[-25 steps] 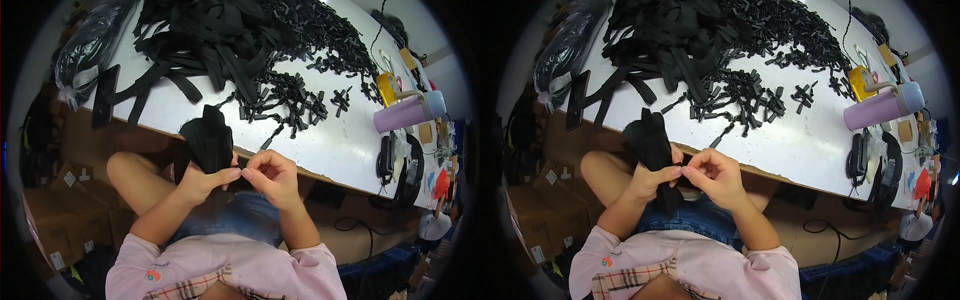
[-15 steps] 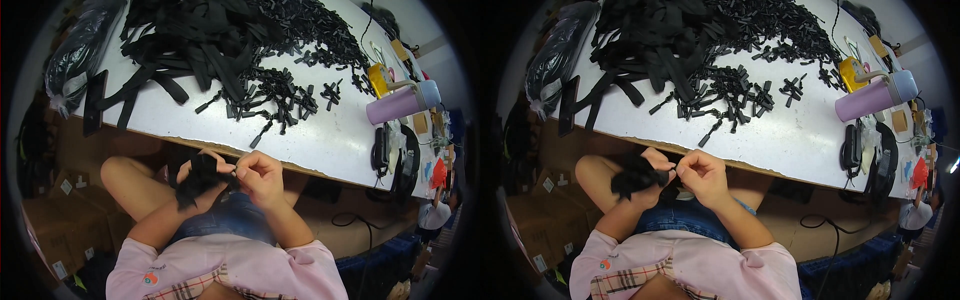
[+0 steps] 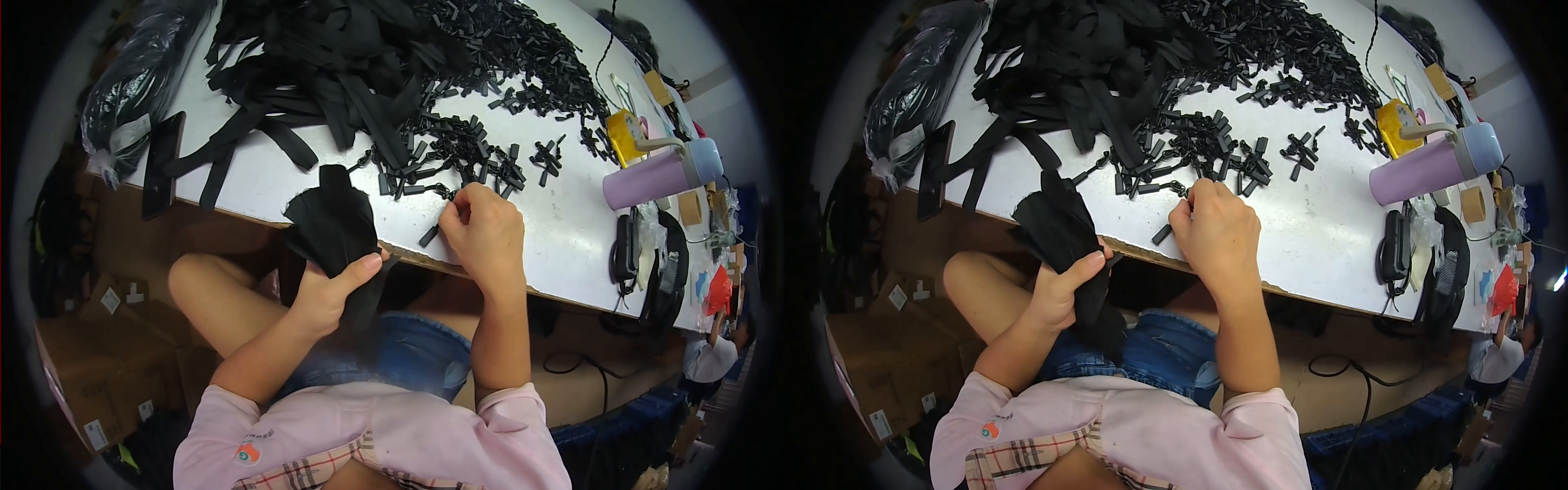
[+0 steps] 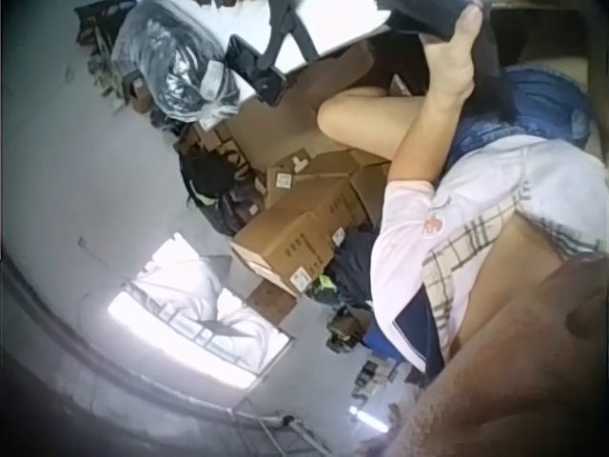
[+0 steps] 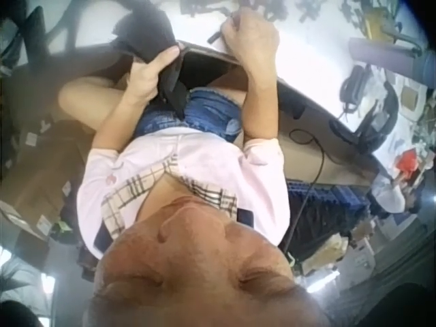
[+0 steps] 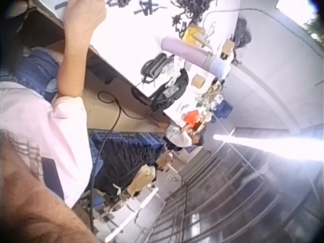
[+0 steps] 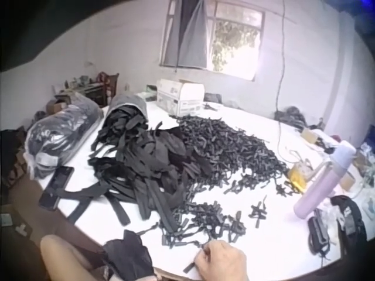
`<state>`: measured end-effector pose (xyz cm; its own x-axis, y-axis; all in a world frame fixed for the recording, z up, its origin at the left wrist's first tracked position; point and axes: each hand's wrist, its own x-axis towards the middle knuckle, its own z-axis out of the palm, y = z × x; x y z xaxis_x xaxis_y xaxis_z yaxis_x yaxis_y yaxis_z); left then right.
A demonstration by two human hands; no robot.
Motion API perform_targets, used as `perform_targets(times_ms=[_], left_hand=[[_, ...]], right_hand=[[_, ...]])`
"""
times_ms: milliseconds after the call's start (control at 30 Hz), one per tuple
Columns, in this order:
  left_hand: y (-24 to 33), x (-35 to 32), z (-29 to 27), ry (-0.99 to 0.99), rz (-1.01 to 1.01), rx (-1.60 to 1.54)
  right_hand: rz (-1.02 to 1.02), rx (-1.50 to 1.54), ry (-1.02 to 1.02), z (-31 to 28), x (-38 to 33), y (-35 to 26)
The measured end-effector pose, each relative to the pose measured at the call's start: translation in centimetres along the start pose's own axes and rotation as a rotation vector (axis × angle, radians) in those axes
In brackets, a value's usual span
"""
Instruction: Assembling small plastic components onto black fabric straps at a workbench.
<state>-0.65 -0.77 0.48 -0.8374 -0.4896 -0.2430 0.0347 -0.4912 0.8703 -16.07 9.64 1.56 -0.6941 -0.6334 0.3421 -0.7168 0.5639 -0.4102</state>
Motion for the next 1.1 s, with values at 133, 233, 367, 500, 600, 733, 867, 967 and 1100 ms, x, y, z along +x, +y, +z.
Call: perform_targets(times_ms=[133, 233, 367, 500, 600, 733, 867, 967, 1100], left_hand=[[-0.7, 0.1, -0.4, -0.005, 0.114, 0.053], [-0.7, 0.3, -0.1, 0.010, 0.103, 0.080], [-0.4, 0.4, 0.2, 0.035, 0.056, 0.055], [-0.8, 0.4, -0.2, 0.034, 0.036, 0.057], [-1.1, 0.4, -0.6, 0.049, 0.049, 0.066], [-1.0, 0.4, -0.5, 0.012, 0.039, 0.074], [-0.8, 0.2, -0.2, 0.000, 0.027, 0.130], [-0.9, 0.0, 0.0, -0.030, 0.086, 0.158], [-0.9, 0.0, 0.7, -0.003, 0.104, 0.172]], right_hand=[[0.078, 0.160, 0.001, 0.0, -0.3, 0.3], [0.035, 0.160, 0.032, 0.0, -0.6, 0.4], [-0.045, 0.108, -0.045, -0.5, -0.5, 0.1], [-0.013, 0.131, -0.070, -1.0, -1.5, 0.1], [-0.077, 0.223, -0.030, -1.0, -2.2, 0.2], [-0.119, 0.267, -0.064, -1.2, -2.6, 0.5], [-0.097, 0.275, -0.039, -1.1, -2.8, 0.8], [0.073, 0.584, -0.004, -0.6, -3.2, 0.5], [0.247, 1.143, -0.110, -0.5, -3.7, -1.5]])
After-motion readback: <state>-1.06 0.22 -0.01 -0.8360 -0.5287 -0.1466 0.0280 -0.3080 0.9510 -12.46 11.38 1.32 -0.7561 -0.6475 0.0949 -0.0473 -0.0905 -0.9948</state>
